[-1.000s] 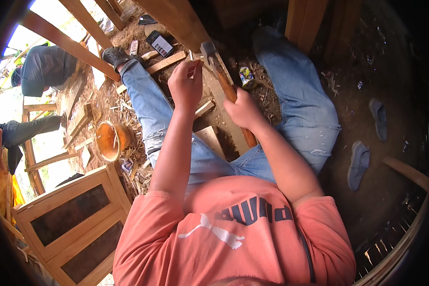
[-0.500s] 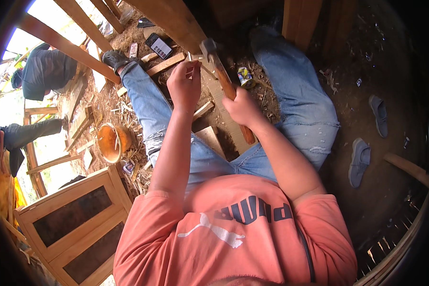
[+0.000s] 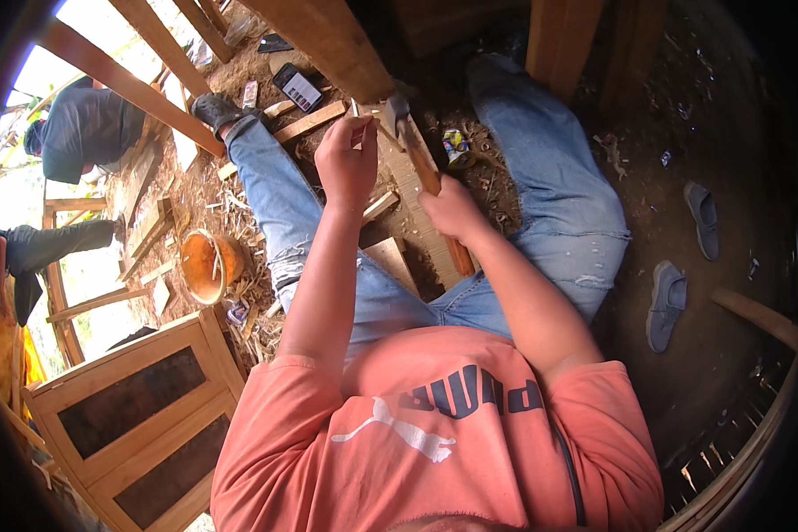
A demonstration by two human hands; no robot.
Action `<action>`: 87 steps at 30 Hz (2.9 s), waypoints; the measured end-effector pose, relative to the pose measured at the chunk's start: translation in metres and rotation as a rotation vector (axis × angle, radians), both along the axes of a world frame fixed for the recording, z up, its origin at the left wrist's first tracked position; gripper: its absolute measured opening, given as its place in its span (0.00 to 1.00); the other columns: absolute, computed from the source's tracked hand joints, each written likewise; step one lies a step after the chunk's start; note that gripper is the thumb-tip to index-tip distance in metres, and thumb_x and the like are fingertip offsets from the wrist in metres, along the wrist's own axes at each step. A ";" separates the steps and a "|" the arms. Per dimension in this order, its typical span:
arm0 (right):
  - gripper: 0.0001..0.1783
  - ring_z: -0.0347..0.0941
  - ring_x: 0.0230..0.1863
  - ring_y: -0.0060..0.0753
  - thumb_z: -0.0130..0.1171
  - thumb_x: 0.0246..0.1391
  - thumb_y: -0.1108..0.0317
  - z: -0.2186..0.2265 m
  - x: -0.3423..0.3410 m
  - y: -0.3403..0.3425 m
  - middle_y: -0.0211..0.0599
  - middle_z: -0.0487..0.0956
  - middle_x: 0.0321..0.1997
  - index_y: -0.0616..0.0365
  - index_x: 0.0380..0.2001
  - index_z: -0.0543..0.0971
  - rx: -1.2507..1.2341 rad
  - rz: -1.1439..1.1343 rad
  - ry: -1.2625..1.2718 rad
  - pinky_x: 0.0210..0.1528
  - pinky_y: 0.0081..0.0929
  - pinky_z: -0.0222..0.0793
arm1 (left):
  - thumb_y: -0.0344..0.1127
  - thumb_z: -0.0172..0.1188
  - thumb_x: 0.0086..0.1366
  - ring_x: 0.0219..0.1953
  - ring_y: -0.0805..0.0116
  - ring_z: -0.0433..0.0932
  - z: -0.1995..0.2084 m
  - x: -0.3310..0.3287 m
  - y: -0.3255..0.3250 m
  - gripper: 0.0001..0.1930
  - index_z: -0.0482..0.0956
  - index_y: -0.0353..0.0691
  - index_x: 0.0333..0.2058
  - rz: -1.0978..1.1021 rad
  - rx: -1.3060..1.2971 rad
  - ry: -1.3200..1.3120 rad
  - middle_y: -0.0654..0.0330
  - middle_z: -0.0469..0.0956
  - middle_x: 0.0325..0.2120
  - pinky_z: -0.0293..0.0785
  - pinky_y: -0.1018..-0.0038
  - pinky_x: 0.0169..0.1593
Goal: The person sits on the ground and uses a hammer to drive nails into a wooden frame. They repeatedly position nails and strike them to secure the wood pieces together.
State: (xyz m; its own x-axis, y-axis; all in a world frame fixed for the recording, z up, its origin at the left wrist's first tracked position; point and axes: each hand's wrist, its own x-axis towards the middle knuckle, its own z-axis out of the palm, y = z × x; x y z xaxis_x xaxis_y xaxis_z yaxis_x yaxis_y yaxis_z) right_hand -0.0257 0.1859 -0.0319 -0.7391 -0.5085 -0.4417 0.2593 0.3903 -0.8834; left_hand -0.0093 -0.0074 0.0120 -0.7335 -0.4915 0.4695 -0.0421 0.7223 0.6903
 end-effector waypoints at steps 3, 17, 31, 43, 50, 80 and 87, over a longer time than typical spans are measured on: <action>0.16 0.76 0.19 0.31 0.59 0.62 0.64 -0.023 0.001 0.001 0.35 0.79 0.24 0.64 0.48 0.79 0.058 -0.013 -0.131 0.24 0.34 0.72 | 0.29 0.73 0.67 0.35 0.62 0.91 -0.002 -0.004 0.000 0.05 0.86 0.36 0.38 -0.015 -0.025 0.027 0.53 0.88 0.34 0.85 0.71 0.41; 0.11 0.71 0.18 0.24 0.57 0.66 0.66 -0.012 0.001 0.004 0.30 0.75 0.23 0.62 0.46 0.76 -0.077 -0.033 -0.272 0.22 0.32 0.69 | 0.29 0.72 0.67 0.35 0.62 0.91 -0.003 0.003 -0.006 0.05 0.85 0.36 0.38 0.031 -0.024 -0.003 0.54 0.87 0.35 0.85 0.71 0.40; 0.19 0.85 0.44 0.65 0.61 0.57 0.61 0.032 0.008 -0.003 0.63 0.85 0.38 0.67 0.44 0.82 -0.017 -0.027 0.113 0.46 0.48 0.79 | 0.29 0.70 0.69 0.38 0.59 0.91 -0.021 0.011 -0.012 0.08 0.79 0.39 0.42 0.060 0.041 -0.050 0.55 0.88 0.35 0.84 0.66 0.41; 0.11 0.72 0.16 0.29 0.60 0.64 0.64 0.005 -0.006 -0.002 0.33 0.77 0.23 0.63 0.39 0.80 -0.106 -0.079 -0.090 0.21 0.35 0.70 | 0.30 0.70 0.68 0.35 0.59 0.90 -0.024 0.003 -0.014 0.07 0.80 0.41 0.41 0.053 -0.019 -0.047 0.56 0.87 0.34 0.83 0.64 0.39; 0.22 0.86 0.44 0.59 0.61 0.58 0.58 -0.017 0.005 -0.003 0.58 0.86 0.38 0.67 0.46 0.83 0.031 0.001 0.011 0.48 0.46 0.78 | 0.30 0.70 0.68 0.36 0.59 0.91 -0.017 0.004 -0.009 0.08 0.79 0.40 0.41 0.071 -0.052 -0.088 0.56 0.87 0.35 0.83 0.65 0.39; 0.22 0.86 0.44 0.63 0.61 0.58 0.57 0.024 0.004 0.003 0.61 0.86 0.37 0.66 0.46 0.84 -0.016 0.015 0.108 0.48 0.48 0.79 | 0.29 0.70 0.68 0.38 0.59 0.91 -0.023 0.008 -0.013 0.07 0.80 0.40 0.41 0.050 -0.021 -0.084 0.56 0.88 0.36 0.83 0.65 0.41; 0.19 0.81 0.22 0.39 0.60 0.61 0.61 -0.051 0.010 0.003 0.42 0.82 0.26 0.64 0.49 0.81 0.199 0.051 -0.052 0.27 0.39 0.76 | 0.30 0.70 0.68 0.37 0.59 0.91 -0.017 0.006 -0.006 0.07 0.80 0.41 0.42 0.038 -0.085 -0.082 0.57 0.88 0.36 0.83 0.64 0.40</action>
State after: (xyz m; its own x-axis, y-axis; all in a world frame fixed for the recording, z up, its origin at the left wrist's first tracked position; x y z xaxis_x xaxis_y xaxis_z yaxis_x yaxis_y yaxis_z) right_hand -0.0154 0.1885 -0.0832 -0.6885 -0.4436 -0.5738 0.2778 0.5694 -0.7737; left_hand -0.0036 -0.0129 -0.0051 -0.7531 -0.4806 0.4494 -0.1243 0.7746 0.6201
